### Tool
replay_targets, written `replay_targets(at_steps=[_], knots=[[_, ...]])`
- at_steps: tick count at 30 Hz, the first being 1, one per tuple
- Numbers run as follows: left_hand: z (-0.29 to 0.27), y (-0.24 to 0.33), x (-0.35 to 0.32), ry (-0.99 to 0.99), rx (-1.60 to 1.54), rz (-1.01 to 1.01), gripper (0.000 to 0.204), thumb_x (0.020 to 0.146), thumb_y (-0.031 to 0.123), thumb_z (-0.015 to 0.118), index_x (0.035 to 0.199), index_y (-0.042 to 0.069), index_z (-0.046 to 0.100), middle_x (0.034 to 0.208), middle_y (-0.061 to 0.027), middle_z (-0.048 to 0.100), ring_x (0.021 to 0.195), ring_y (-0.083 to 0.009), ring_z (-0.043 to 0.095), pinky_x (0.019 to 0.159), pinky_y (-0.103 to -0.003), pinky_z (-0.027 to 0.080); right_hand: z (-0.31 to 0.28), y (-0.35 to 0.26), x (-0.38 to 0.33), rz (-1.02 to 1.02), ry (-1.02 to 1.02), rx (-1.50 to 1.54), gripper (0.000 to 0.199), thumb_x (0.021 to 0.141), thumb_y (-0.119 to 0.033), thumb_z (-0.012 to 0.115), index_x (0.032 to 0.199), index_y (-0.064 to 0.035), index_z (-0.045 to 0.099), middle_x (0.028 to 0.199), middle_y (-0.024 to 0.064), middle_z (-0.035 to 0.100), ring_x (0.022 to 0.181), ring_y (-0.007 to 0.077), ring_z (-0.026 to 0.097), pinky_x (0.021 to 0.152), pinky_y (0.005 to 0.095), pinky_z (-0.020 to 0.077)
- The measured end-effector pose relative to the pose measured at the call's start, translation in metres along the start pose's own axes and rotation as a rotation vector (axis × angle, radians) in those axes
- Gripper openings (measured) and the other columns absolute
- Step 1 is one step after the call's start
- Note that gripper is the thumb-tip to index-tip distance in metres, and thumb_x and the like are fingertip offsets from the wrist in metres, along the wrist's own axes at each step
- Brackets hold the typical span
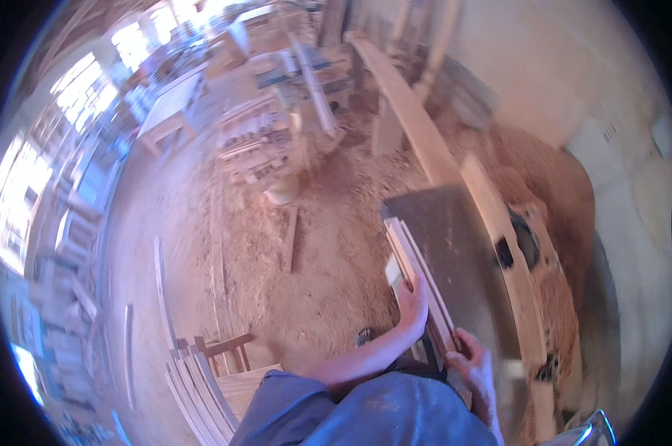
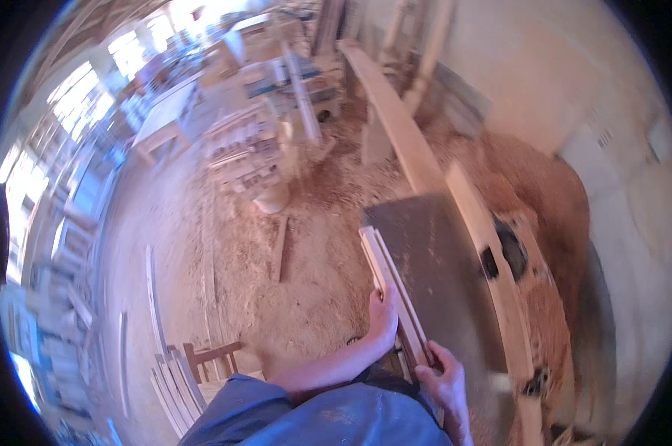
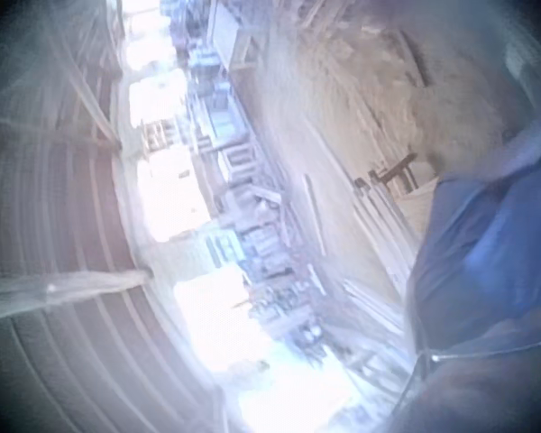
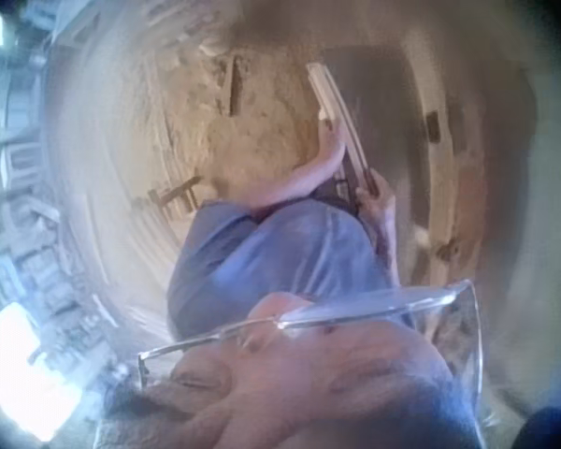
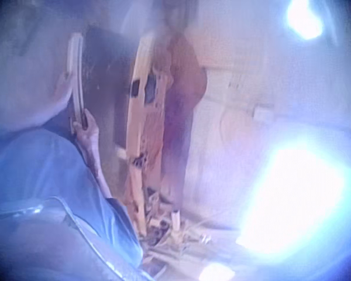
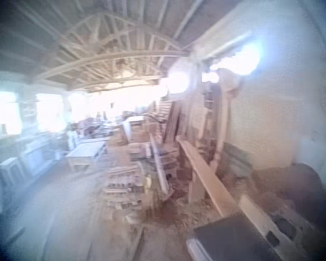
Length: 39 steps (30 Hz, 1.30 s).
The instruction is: The person feeds wooden slats through a wood shaping machine, uses a metal ruler to measure features on one of the pieces, and stacks the finished slats in a pile on the floor.
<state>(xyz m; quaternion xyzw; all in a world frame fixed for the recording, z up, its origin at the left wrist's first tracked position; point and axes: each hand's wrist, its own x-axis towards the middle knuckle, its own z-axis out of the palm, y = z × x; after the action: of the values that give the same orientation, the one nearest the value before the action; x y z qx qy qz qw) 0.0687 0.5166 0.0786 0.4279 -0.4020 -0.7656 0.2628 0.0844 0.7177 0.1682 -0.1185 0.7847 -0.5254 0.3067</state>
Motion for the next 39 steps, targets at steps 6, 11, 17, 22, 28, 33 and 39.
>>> replay_targets(at_steps=[6, 11, 17, 22, 28, 33, 39], knots=[[-0.082, 0.061, 0.077, 0.296, -0.121, 0.096, 0.042, 0.102, 0.035, 0.066, 0.121, 0.000, 0.052, 0.100, -0.0060, 0.063, 0.093, -0.0139, 0.060, 0.080, -0.030, 0.051, 0.115, -0.072, 0.107, -0.246, -0.272, -0.640, 0.061, 0.082, -0.009, 0.073, 0.139, 0.0039, 0.055, 0.132, 0.0254, 0.064, 0.122, 0.0367, 0.064, 0.106, 0.0414, 0.0490], [-0.168, 0.095, 0.119, 0.293, -0.336, 0.026, 0.032, 0.096, 0.025, 0.074, 0.113, 0.002, 0.059, 0.098, -0.0056, 0.066, 0.087, -0.0160, 0.064, 0.078, -0.032, 0.053, 0.190, -0.106, 0.167, -0.219, -0.555, -0.622, 0.068, 0.082, -0.015, 0.072, 0.144, -0.0005, 0.049, 0.132, 0.0252, 0.062, 0.123, 0.0396, 0.061, 0.107, 0.0442, 0.0470], [-0.223, 0.132, 0.167, 0.427, -0.579, -0.062, 0.025, 0.094, 0.024, 0.076, 0.108, 0.009, 0.062, 0.096, -0.0041, 0.068, 0.084, -0.0173, 0.065, 0.073, -0.032, 0.053, 0.291, -0.130, 0.233, -0.764, -0.702, -0.918, 0.092, 0.079, -0.022, 0.076, 0.156, -0.0053, 0.029, 0.141, 0.0239, 0.051, 0.126, 0.0428, 0.054, 0.107, 0.0494, 0.0452], [-0.265, 0.169, 0.230, 0.493, -0.597, -0.034, 0.022, 0.096, 0.021, 0.070, 0.111, 0.010, 0.058, 0.101, -0.0050, 0.068, 0.090, -0.0193, 0.067, 0.075, -0.036, 0.054, 0.386, -0.166, 0.319, -0.788, -0.811, -1.005, 0.089, 0.076, -0.021, 0.075, 0.152, -0.0065, 0.032, 0.126, 0.0239, 0.059, 0.112, 0.0426, 0.062, 0.094, 0.0511, 0.0518], [-0.285, 0.252, 0.361, 0.430, -0.590, 0.081, 0.033, 0.100, 0.020, 0.059, 0.130, 0.008, 0.051, 0.111, -0.0131, 0.069, 0.098, -0.0268, 0.068, 0.082, -0.039, 0.054, 0.506, -0.227, 0.510, -0.825, -0.726, -0.780, 0.057, 0.077, -0.019, 0.072, 0.131, -0.0120, 0.057, 0.115, 0.0170, 0.069, 0.107, 0.0387, 0.067, 0.089, 0.0480, 0.0553], [-0.298, 0.297, 0.433, 0.516, -0.353, -0.027, 0.052, 0.099, 0.011, 0.059, 0.145, -0.006, 0.040, 0.108, -0.0173, 0.068, 0.088, -0.0262, 0.071, 0.078, -0.036, 0.057, 0.605, -0.307, 0.681, -0.998, -0.626, -0.844, 0.054, 0.080, -0.024, 0.075, 0.128, -0.0084, 0.056, 0.103, 0.0188, 0.071, 0.096, 0.0375, 0.071, 0.082, 0.0496, 0.0565], [-0.331, 0.310, 0.455, 0.685, -0.232, -0.006, 0.058, 0.099, 0.011, 0.061, 0.146, -0.010, 0.036, 0.108, -0.0187, 0.069, 0.090, -0.0248, 0.071, 0.078, -0.034, 0.058, 0.743, -0.436, 0.851, -1.185, -0.620, -1.103, 0.042, 0.088, -0.020, 0.063, 0.126, -0.0020, 0.057, 0.113, 0.0205, 0.067, 0.114, 0.0366, 0.063, 0.099, 0.0425, 0.0510]])
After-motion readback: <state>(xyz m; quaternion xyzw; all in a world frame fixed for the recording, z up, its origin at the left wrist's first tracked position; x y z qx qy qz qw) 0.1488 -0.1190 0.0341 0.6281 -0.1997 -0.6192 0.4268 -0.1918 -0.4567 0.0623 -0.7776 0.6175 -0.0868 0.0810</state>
